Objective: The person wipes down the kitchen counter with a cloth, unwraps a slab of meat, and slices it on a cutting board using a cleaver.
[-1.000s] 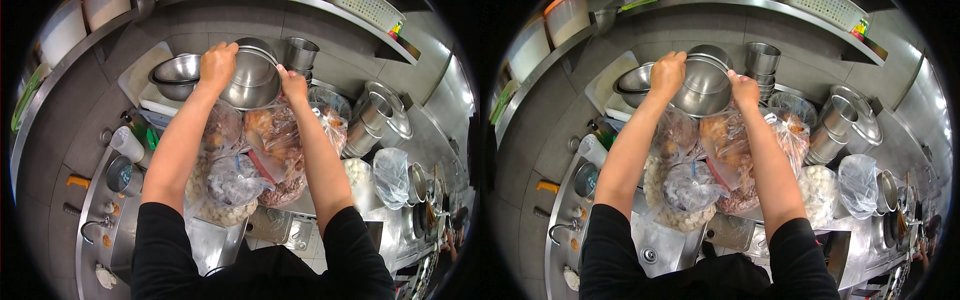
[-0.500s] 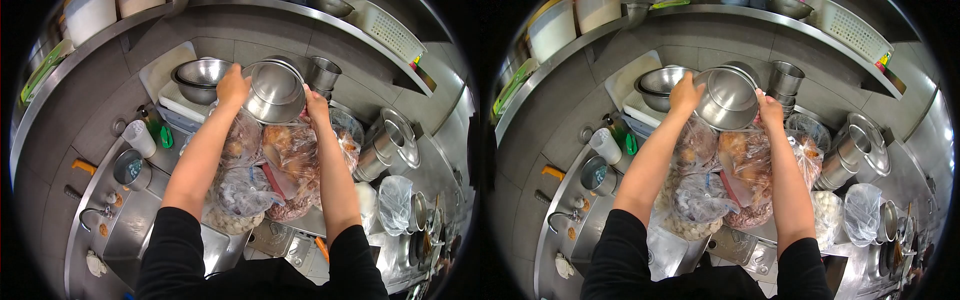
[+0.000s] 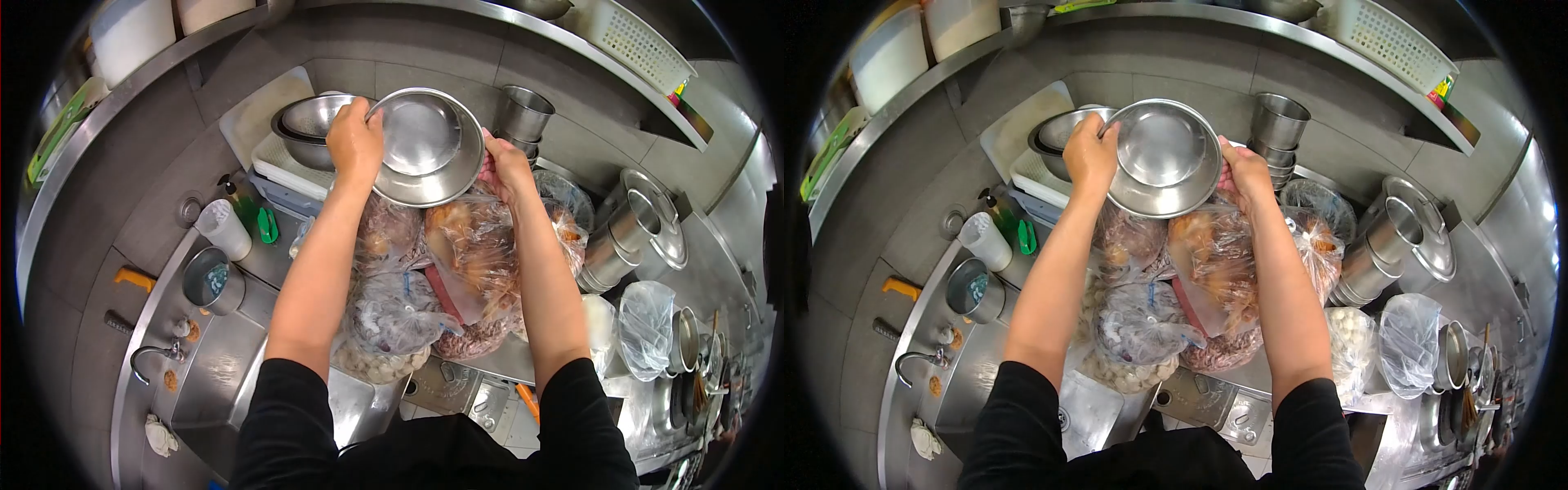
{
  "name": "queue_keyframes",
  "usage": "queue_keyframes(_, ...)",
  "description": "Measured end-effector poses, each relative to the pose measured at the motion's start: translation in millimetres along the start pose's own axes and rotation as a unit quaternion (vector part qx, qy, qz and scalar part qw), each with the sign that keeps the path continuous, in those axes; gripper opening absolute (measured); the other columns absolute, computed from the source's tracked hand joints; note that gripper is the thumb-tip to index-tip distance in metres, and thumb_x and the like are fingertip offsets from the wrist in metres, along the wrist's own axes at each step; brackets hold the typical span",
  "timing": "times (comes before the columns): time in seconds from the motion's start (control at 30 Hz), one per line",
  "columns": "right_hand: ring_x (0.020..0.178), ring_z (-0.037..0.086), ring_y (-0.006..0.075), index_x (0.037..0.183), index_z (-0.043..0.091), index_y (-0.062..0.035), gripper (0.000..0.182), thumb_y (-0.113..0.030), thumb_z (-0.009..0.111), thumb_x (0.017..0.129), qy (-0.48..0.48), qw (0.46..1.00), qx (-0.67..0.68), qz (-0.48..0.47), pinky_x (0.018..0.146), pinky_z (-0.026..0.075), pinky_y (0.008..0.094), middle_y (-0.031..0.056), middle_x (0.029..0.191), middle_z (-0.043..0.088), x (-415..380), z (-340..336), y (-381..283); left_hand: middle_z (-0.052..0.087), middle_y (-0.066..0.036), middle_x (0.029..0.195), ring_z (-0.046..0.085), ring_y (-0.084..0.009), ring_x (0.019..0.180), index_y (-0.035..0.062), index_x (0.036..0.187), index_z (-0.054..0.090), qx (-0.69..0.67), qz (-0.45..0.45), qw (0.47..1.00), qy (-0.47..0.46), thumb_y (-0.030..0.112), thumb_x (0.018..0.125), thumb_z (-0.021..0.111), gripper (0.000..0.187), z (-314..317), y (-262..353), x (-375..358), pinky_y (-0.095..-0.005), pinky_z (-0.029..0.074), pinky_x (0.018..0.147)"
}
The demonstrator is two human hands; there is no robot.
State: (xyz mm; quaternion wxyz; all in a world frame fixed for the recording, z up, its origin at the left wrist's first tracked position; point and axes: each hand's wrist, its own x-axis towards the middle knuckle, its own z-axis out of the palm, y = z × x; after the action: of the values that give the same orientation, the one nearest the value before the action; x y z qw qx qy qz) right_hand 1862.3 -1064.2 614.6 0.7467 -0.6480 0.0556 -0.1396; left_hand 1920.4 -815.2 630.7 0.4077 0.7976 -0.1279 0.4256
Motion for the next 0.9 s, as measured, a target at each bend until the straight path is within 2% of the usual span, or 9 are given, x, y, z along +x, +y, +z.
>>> queue_keyframes(0.13,0.048,0.052,0.0104,0.077,0.059,-0.0068,0.040,-0.042,0.066,0.096,-0.021,1.000,-0.003,0.003,0.046,0.044,0.0231,0.0007,0.063,0.058,-6,1,-9,0.062,-0.015,0.084,0.061,-0.0369,0.082,0.0020,0.083,0.058,-0.050,-0.011,0.997,0.063,0.019,0.085,0.072,0.023,1,2,-16,-0.0466,0.046,0.071)
queue_keyframes(0.2,0.046,0.052,0.0105,0.073,0.059,-0.0076,0.042,-0.043,0.068,0.095,0.020,0.997,-0.071,-0.002,0.043,0.042,0.0239,0.0004,0.060,0.057,-14,2,-11,0.062,-0.013,0.083,0.059,-0.0350,0.079,0.0015,0.082,0.057,-0.108,-0.031,0.987,0.113,0.023,0.083,0.075,0.028,2,4,-24,-0.0453,0.046,0.070)
queue_keyframes(0.33,0.046,0.051,0.0110,0.071,0.060,-0.0077,0.042,-0.042,0.069,0.094,0.039,0.999,-0.032,0.017,0.042,0.040,0.0246,0.0000,0.058,0.055,-29,3,-10,0.061,-0.012,0.081,0.058,-0.0327,0.076,0.0016,0.079,0.057,-0.108,-0.051,0.983,0.143,0.028,0.080,0.079,0.034,6,7,-37,-0.0436,0.046,0.068)
queue_keyframes(0.4,0.044,0.048,0.0099,0.083,0.065,-0.0054,0.033,-0.036,0.066,0.097,0.044,0.999,-0.028,-0.004,0.042,0.038,0.0258,-0.0005,0.061,0.057,-36,6,-11,0.061,-0.011,0.077,0.058,-0.0316,0.073,0.0019,0.075,0.058,-0.116,-0.047,0.978,0.167,0.032,0.077,0.082,0.039,7,5,-41,-0.0420,0.046,0.066)
queue_keyframes(0.43,0.044,0.048,0.0099,0.083,0.065,-0.0054,0.033,-0.036,0.066,0.097,0.043,0.999,-0.030,0.001,0.042,0.038,0.0258,-0.0005,0.061,0.057,-38,11,-12,0.061,-0.011,0.077,0.058,-0.0316,0.073,0.0019,0.075,0.058,-0.115,-0.051,0.978,0.166,0.032,0.077,0.082,0.039,7,4,-42,-0.0420,0.046,0.066)
queue_keyframes(0.5,0.045,0.047,0.0082,0.086,0.067,-0.0057,0.030,-0.034,0.066,0.097,0.118,0.991,-0.048,-0.043,0.042,0.036,0.0255,-0.0019,0.062,0.059,-42,21,-13,0.063,-0.011,0.074,0.060,-0.0313,0.070,0.0015,0.073,0.061,-0.139,-0.030,0.970,0.195,0.035,0.075,0.084,0.041,8,2,-43,-0.0409,0.047,0.063)
queue_keyframes(0.6,0.045,0.047,0.0067,0.089,0.069,-0.0059,0.028,-0.033,0.066,0.097,0.120,0.990,-0.060,-0.045,0.041,0.034,0.0253,-0.0029,0.064,0.060,-48,24,-14,0.060,-0.011,0.070,0.055,-0.0259,0.062,-0.0009,0.073,0.062,-0.140,-0.010,0.968,0.210,0.039,0.074,0.086,0.047,7,0,-42,-0.0369,0.045,0.060)
queue_keyframes(0.87,0.042,0.045,0.0091,0.085,0.067,-0.0027,0.030,-0.032,0.069,0.095,0.087,0.994,-0.051,-0.033,0.039,0.032,0.0264,-0.0002,0.062,0.059,-42,22,-18,0.062,-0.011,0.068,0.057,-0.0268,0.059,-0.0009,0.074,0.066,-0.118,-0.013,0.970,0.210,0.042,0.074,0.085,0.047,12,-7,-41,-0.0377,0.046,0.058)
queue_keyframes(0.9,0.042,0.045,0.0094,0.083,0.066,-0.0032,0.030,-0.031,0.068,0.095,0.080,0.995,-0.039,-0.032,0.038,0.031,0.0266,0.0004,0.063,0.059,-43,23,-18,0.065,-0.013,0.072,0.061,-0.0299,0.064,-0.0003,0.075,0.067,-0.123,-0.020,0.972,0.201,0.041,0.074,0.085,0.045,11,-7,-41,-0.0396,0.048,0.060)
